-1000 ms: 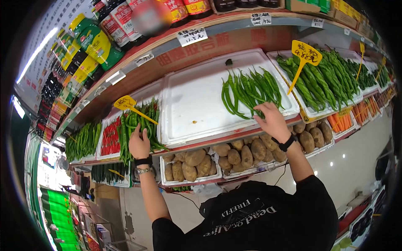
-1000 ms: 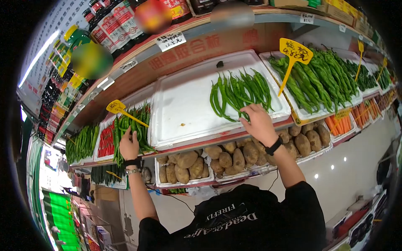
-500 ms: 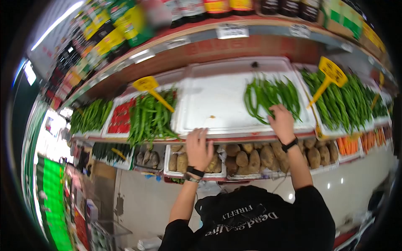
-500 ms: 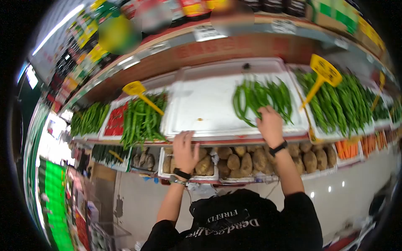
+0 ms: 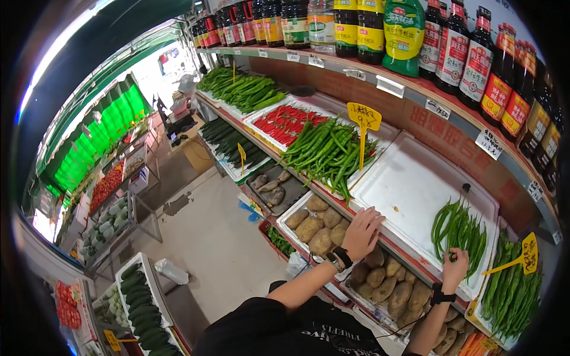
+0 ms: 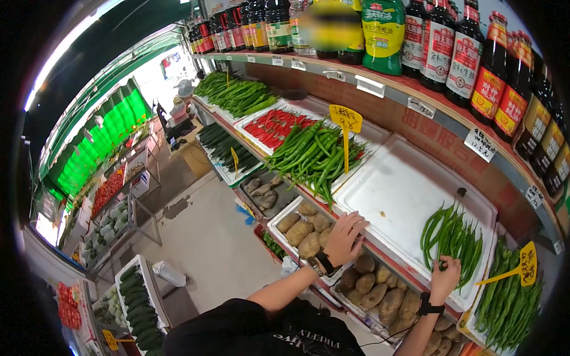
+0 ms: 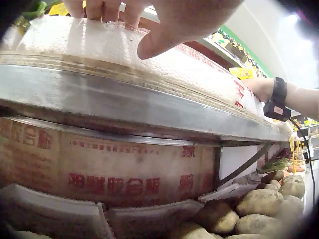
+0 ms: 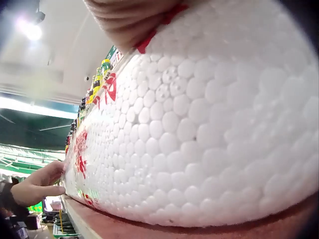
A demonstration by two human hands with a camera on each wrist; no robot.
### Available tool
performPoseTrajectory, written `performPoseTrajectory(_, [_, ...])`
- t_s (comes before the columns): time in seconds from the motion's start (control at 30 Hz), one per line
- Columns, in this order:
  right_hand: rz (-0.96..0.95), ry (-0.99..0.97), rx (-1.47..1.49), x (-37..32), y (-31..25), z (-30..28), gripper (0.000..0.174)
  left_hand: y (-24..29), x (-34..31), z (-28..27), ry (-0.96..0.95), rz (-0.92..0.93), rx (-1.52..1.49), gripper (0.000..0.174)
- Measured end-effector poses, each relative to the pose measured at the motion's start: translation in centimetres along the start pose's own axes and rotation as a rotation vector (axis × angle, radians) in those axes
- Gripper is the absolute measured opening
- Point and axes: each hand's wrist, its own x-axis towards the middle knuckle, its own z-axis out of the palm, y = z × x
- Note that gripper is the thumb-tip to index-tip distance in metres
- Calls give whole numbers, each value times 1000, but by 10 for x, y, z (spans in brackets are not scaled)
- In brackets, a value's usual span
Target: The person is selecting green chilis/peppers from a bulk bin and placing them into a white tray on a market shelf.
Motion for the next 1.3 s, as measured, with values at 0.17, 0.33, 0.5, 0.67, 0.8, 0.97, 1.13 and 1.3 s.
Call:
performPoseTrajectory(0.17, [-34, 39, 31, 0, 4, 4, 14, 0, 0, -7, 23, 24, -22, 51])
performPoseTrajectory(0.33, [-49, 91, 121, 1, 5, 4, 13, 1, 1, -5, 13, 10, -33, 51])
performPoseTrajectory(0.5, [11, 156, 370, 1, 14, 10, 11, 0, 0, -6, 15, 6, -52, 50])
performPoseTrajectory(0.67, [72, 109, 475, 2, 11, -1, 15, 1, 1, -6, 14, 15, 13, 51])
performPoseTrajectory(0.8, [81, 87, 624, 2, 20, 6, 16, 2, 2, -8, -27, 10, 10, 50])
performPoseTrajectory(0.97, [123, 59, 552, -4, 16, 1, 17, 2, 2, -4, -31, -7, 6, 49])
performPoseTrajectory(1.13, [72, 80, 291, -5, -6, -13, 23, 3, 1, -3, -35, 0, 30, 49])
performPoseTrajectory(1.3, [129, 39, 233, -8, -18, -21, 21, 8, 2, -4, -38, -13, 23, 49])
